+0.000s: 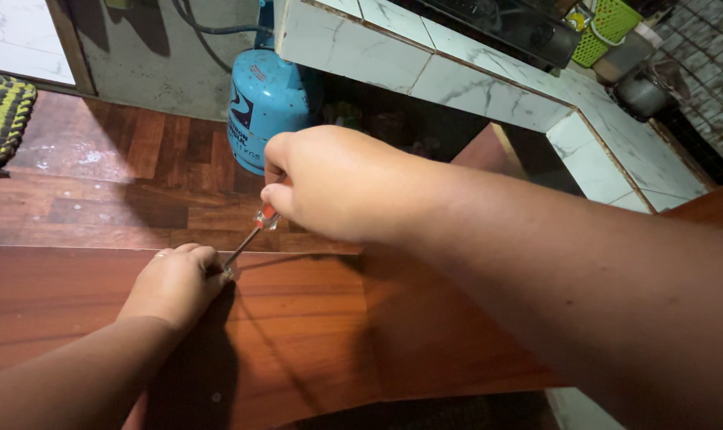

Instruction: The person uses a screwdriver to fasten screws into a wooden furniture panel. They align the panel with another piece and tighten multiple screws to join the parts together.

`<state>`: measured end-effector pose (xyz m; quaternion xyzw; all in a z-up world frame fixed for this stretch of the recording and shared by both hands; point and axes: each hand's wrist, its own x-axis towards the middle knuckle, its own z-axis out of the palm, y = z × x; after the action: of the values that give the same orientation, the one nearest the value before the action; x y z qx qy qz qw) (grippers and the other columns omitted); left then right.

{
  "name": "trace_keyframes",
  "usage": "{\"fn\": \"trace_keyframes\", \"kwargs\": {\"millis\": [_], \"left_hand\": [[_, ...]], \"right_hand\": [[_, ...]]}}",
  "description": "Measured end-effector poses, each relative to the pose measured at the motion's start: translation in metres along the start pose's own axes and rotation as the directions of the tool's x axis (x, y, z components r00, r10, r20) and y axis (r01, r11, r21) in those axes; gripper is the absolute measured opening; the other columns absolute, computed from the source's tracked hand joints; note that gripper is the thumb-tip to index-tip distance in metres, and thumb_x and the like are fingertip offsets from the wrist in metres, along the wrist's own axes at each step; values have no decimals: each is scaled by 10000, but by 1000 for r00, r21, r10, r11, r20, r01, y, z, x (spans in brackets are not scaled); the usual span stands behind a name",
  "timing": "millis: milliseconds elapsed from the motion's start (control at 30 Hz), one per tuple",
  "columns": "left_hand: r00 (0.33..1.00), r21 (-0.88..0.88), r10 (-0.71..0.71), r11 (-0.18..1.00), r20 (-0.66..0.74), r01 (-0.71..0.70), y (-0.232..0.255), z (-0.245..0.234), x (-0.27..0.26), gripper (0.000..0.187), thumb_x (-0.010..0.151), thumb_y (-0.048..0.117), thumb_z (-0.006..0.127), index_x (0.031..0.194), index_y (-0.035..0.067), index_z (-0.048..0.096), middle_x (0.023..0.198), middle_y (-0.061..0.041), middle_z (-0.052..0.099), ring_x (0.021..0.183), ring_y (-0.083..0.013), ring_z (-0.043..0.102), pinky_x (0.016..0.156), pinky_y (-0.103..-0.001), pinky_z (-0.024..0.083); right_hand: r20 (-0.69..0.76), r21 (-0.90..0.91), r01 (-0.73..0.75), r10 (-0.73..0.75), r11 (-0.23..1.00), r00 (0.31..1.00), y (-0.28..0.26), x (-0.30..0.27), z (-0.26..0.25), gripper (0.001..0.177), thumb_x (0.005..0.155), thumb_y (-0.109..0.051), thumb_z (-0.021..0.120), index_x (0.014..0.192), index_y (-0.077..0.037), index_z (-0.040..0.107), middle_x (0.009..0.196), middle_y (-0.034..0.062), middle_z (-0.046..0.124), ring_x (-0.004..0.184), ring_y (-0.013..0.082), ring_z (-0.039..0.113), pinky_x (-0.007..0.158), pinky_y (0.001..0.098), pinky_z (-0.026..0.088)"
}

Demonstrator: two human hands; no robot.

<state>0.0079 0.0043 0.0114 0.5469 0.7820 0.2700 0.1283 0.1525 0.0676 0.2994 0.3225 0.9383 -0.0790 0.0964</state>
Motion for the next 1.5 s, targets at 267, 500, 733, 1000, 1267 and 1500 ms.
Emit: {"fn": "trace_keyframes", "kwargs": {"millis": [267,500,733,1000,1267,1500], "left_hand": [[1000,38,-17,999,21,16,0,0,2,201,808,301,771,881,116,741,1026,-80,724,1028,-324,656,935,-430,525],[997,27,-43,999,63,42,4,-4,2,224,818,332,769,891,122,741,1029,-77,720,1052,-312,647,945,-427,517],[994,32,-68,997,89,65,5,-7,2,229,837,334,761,938,130,736,1050,-80,719,1073,-303,644,954,-422,513],[993,10,-77,997,87,77,4,-9,-1,196,840,303,751,933,131,742,1074,-72,713,1083,-301,643,959,-418,513],[994,10,-69,998,88,68,5,-10,2,216,843,316,753,925,118,739,1072,-83,711,1066,-314,651,935,-431,521],[990,-6,-80,997,113,81,5,-9,3,231,833,328,763,917,113,746,1057,-92,718,1053,-319,661,923,-442,524]], "right_hand": [[14,-59,32,-32,998,999,-2,-1,-1,238,900,-310,610,985,-103,691,831,101,734,823,283,713,735,427,552],[-12,-45,65,-65,997,998,-5,1,-3,221,895,-300,619,976,-109,695,831,95,741,815,280,720,740,420,559],[-16,-77,81,-82,994,996,-5,1,2,215,900,-310,613,995,-128,677,836,90,738,818,288,709,720,438,547],[-40,-26,-37,36,999,999,10,4,3,220,917,-295,614,969,-95,689,816,93,727,763,265,709,697,424,558],[8,78,-183,183,980,983,36,12,9,209,920,-272,605,973,-83,677,808,91,723,684,263,721,629,421,581],[-24,-28,223,-224,974,974,4,5,8,190,905,-269,626,985,-103,674,874,18,776,847,193,745,723,400,570]]}}
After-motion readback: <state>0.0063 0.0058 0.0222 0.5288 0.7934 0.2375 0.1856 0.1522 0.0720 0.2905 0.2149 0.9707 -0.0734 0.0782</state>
